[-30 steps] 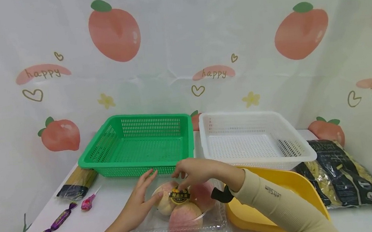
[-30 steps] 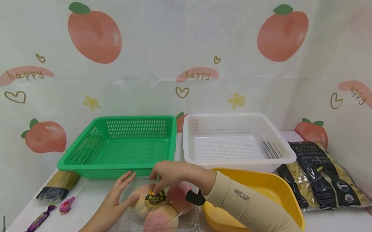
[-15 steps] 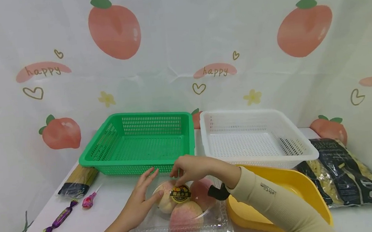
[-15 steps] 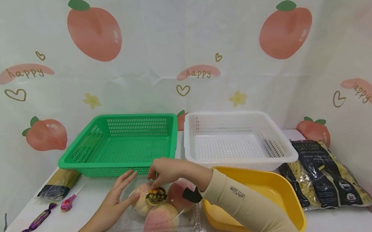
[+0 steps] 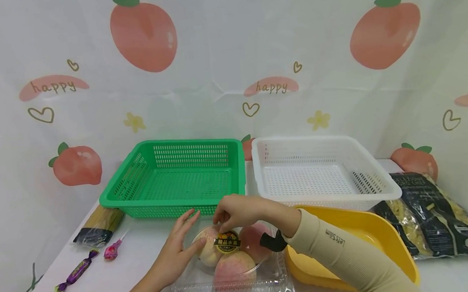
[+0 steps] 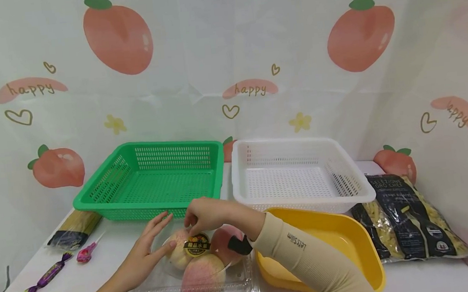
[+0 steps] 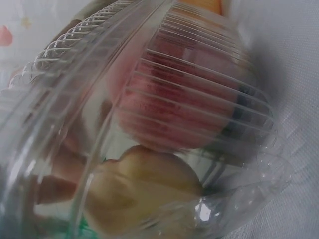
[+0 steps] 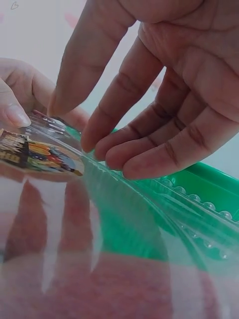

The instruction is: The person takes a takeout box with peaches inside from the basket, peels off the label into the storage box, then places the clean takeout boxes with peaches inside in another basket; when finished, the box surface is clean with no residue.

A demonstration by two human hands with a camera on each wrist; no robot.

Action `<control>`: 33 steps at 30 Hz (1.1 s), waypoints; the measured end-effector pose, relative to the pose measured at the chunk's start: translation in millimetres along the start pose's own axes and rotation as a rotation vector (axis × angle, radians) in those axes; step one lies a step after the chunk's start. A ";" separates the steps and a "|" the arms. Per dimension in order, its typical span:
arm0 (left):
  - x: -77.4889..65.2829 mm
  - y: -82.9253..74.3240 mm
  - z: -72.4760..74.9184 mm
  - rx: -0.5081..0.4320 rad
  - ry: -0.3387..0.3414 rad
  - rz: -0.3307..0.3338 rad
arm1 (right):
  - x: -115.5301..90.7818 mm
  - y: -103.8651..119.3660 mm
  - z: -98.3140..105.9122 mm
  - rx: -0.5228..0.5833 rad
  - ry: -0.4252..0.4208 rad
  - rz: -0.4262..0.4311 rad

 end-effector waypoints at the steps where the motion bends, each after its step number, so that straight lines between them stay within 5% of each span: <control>1: 0.0 -0.1 0.0 0.000 0.001 0.000 | 0.1 0.3 0.2 -0.009 -0.006 0.000; 16: -0.2 -0.1 0.1 -0.012 -0.005 -0.004 | 2.0 4.8 -0.1 -0.046 -0.040 0.018; 33: -0.2 1.3 0.1 -0.021 -0.010 -0.002 | 0.7 8.9 -8.2 -0.005 0.021 0.057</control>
Point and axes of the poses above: each hand's wrist, its own x-axis towards the middle knuckle, its own z-axis out of the back of the hand, y = z × x, the point moved 10 cm from there along x, towards the middle knuckle, and after that the axes turned 6 degrees about -z, right-handed, at the moved point
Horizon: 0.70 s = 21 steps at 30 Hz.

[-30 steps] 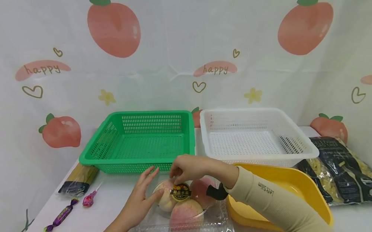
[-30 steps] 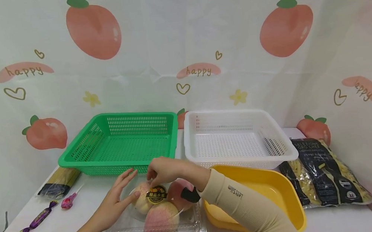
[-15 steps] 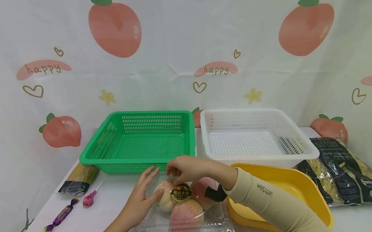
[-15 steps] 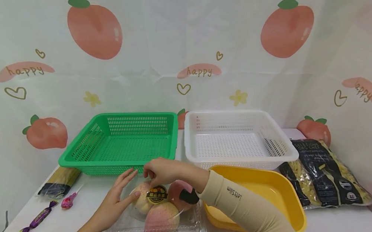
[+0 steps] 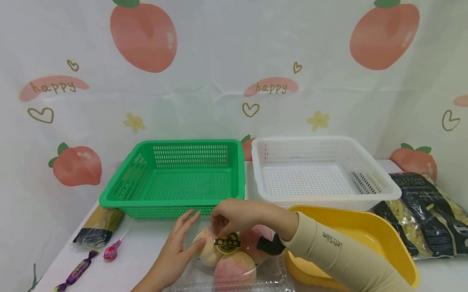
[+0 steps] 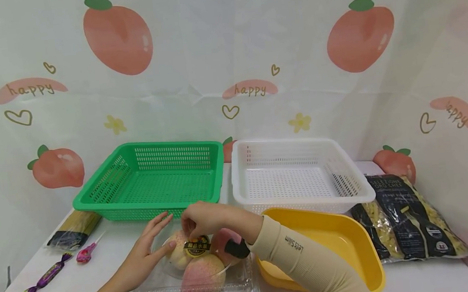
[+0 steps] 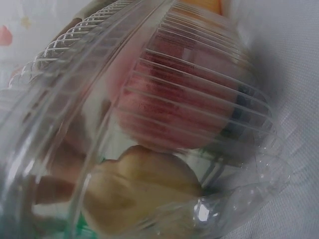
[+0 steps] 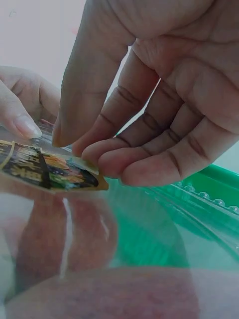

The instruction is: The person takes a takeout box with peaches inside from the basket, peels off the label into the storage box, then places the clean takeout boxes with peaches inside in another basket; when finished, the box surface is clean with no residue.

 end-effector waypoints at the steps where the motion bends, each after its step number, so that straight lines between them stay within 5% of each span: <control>1: 0.0 0.1 0.0 0.000 0.000 -0.002 | 0.1 -0.1 -0.7 0.007 0.006 -0.001; 21: 0.0 -1.1 0.7 0.014 -0.005 -0.010 | 3.4 -8.2 -2.6 -0.019 -0.005 -0.054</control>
Point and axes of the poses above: each hand's wrist, its own x-axis towards the middle knuckle, its own z-axis out of the back of the hand, y = z × x, the point moved 10 cm from there along x, towards the middle knuckle, and after that the axes turned 6 degrees about -z, right-handed, at the moved point
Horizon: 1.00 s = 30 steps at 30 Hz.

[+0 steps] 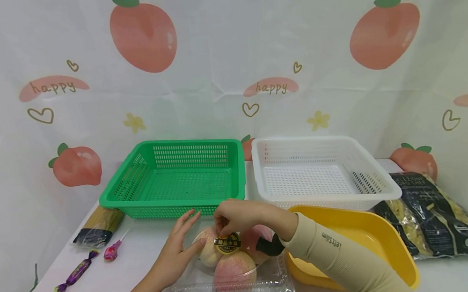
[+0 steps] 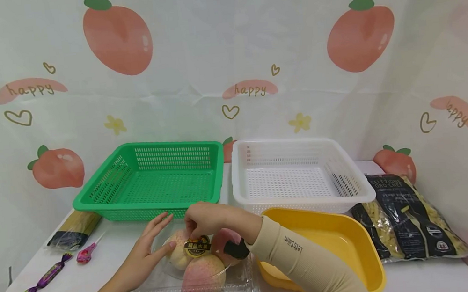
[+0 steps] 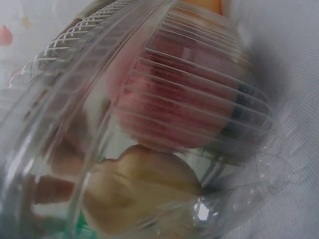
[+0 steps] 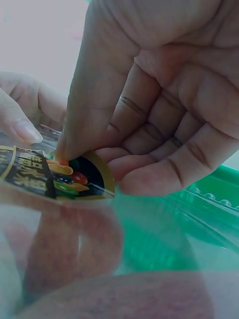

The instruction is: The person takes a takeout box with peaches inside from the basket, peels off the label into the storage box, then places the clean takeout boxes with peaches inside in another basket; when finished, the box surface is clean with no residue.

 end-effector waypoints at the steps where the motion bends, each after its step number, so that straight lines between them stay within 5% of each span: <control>1: -0.1 0.1 0.0 -0.001 0.001 0.002 | -0.2 0.2 -0.2 -0.001 0.002 0.002; 23: 0.4 2.9 -0.9 -0.002 0.009 0.008 | -4.4 4.2 -3.1 -0.010 0.057 0.052; 30: 0.6 3.0 -0.7 -0.002 0.008 0.012 | -4.6 -2.7 -2.4 0.134 0.067 0.014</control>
Point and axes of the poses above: each hand's wrist, its own x-axis towards the middle knuckle, its own z-axis out of the back of the hand, y = z × x, the point moved 10 cm from there along x, towards the middle knuckle, and after that the axes turned 6 degrees about -z, right-handed, at the moved point
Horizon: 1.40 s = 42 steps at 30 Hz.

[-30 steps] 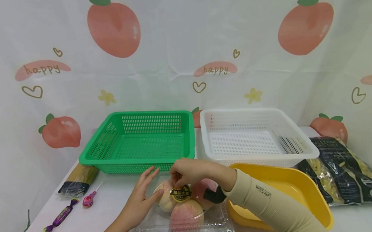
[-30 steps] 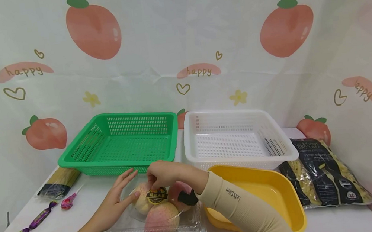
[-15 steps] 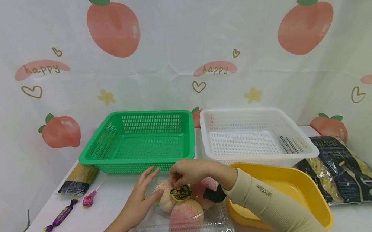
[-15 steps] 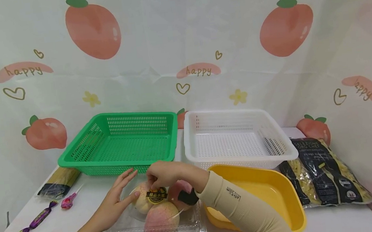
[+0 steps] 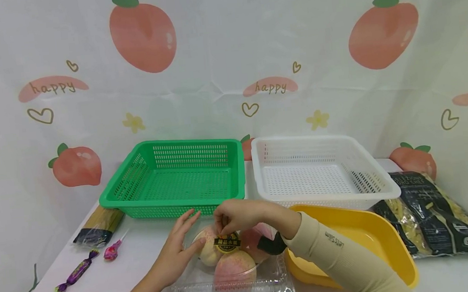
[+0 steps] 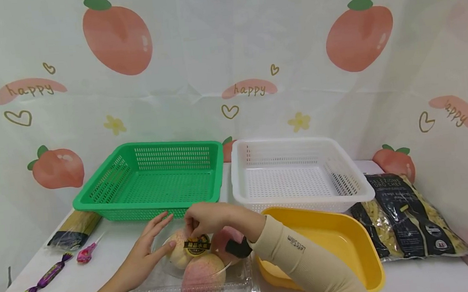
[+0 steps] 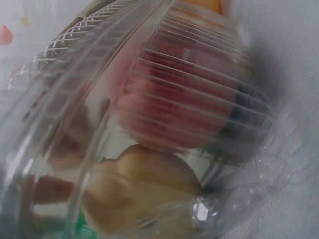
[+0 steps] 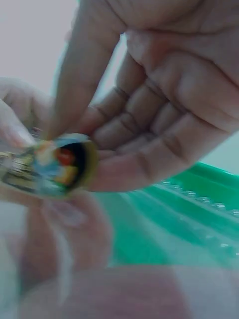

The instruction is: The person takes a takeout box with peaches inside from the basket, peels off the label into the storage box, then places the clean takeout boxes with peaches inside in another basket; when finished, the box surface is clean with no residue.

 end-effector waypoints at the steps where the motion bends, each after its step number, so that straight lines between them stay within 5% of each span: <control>1: 0.2 0.2 -0.2 -0.002 0.002 0.002 | -0.5 -1.2 0.4 0.025 0.005 -0.004; 11: -0.1 -1.3 -0.5 0.009 0.003 -0.008 | -4.3 -6.8 6.5 -0.040 -0.037 -0.015; 24: -0.3 -2.2 0.2 0.020 -0.003 -0.014 | -5.0 -5.1 1.2 -0.070 0.017 -0.015; 42: -0.2 -1.6 0.8 0.020 -0.015 -0.043 | -6.8 -3.4 -1.7 -0.010 0.044 -0.001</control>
Point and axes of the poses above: each hand's wrist, its own x-axis towards the middle knuckle, its own z-axis out of the back of the hand, y = z × x, the point moved 10 cm from there along x, towards the middle knuckle, and after that the axes turned 6 degrees about -z, right-handed, at the moved point
